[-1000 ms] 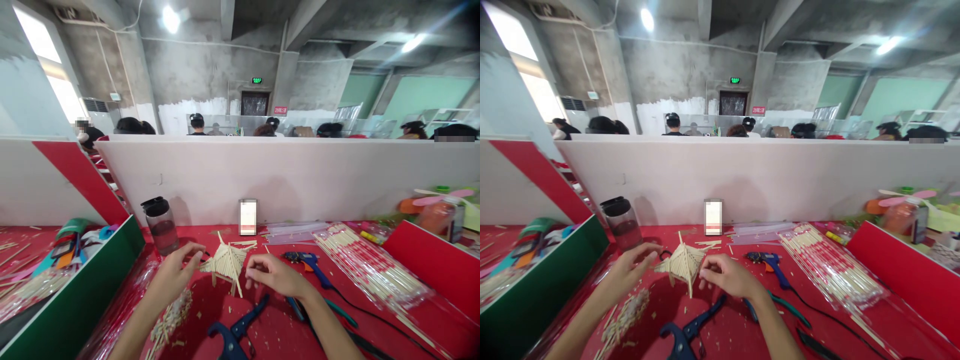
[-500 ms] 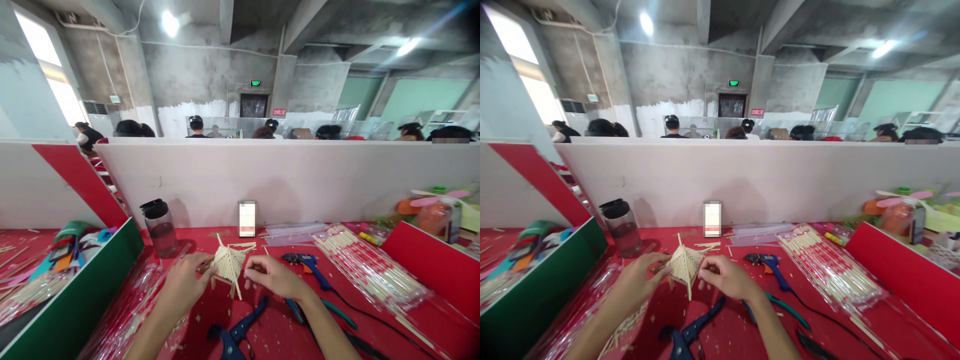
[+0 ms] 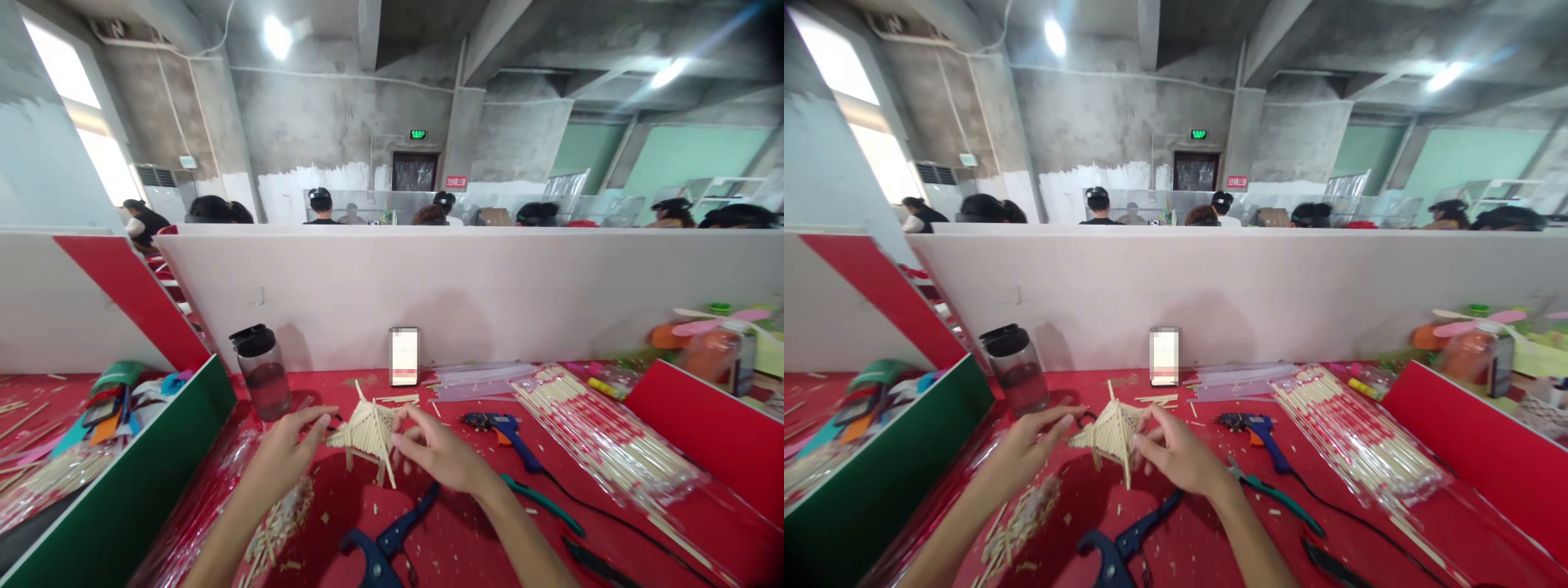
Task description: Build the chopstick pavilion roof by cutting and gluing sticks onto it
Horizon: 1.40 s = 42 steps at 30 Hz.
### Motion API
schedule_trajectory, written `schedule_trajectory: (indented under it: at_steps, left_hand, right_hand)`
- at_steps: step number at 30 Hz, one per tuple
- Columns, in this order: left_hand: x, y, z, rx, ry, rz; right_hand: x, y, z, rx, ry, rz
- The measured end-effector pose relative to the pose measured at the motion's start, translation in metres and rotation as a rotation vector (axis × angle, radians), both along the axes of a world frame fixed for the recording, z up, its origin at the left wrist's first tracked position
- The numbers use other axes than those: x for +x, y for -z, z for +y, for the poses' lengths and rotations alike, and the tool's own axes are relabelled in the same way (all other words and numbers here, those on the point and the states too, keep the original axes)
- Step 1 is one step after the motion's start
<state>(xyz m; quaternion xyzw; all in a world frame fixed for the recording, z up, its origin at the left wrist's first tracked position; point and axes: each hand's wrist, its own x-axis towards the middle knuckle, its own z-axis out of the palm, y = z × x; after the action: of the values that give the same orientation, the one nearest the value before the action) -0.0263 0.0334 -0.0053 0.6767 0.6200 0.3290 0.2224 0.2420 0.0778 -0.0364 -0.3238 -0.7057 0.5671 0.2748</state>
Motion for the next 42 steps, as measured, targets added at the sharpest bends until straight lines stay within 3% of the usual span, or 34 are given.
schedule_trajectory:
  at_steps: [4,12,25,29,34,38,42]
  left_hand:
    - [0.005,-0.001,-0.001,-0.010,0.072,-0.008]
    - [0.008,0.001,-0.001,-0.011,0.057,-0.011]
    - [0.005,0.023,0.005,0.126,0.074,0.127]
    - [0.003,0.018,0.003,0.100,0.075,0.144]
    - [-0.004,-0.004,-0.001,0.111,0.025,0.147]
    - [-0.023,-0.013,-0.004,-0.025,-0.105,0.304]
    - [-0.048,-0.002,-0.011,-0.250,-0.150,0.525]
  right_hand:
    - [-0.003,0.003,0.000,-0.035,-0.034,0.030]
    - [-0.006,0.003,-0.002,-0.094,-0.073,0.081]
    - [-0.002,0.000,0.000,-0.074,-0.064,0.087]
    - [-0.002,-0.002,-0.001,-0.070,-0.070,0.047]
    - [-0.001,-0.004,-0.002,-0.057,-0.117,0.026]
    - [0.004,-0.005,-0.002,-0.023,-0.167,0.014]
    - [0.011,-0.012,-0.004,-0.051,-0.205,-0.077]
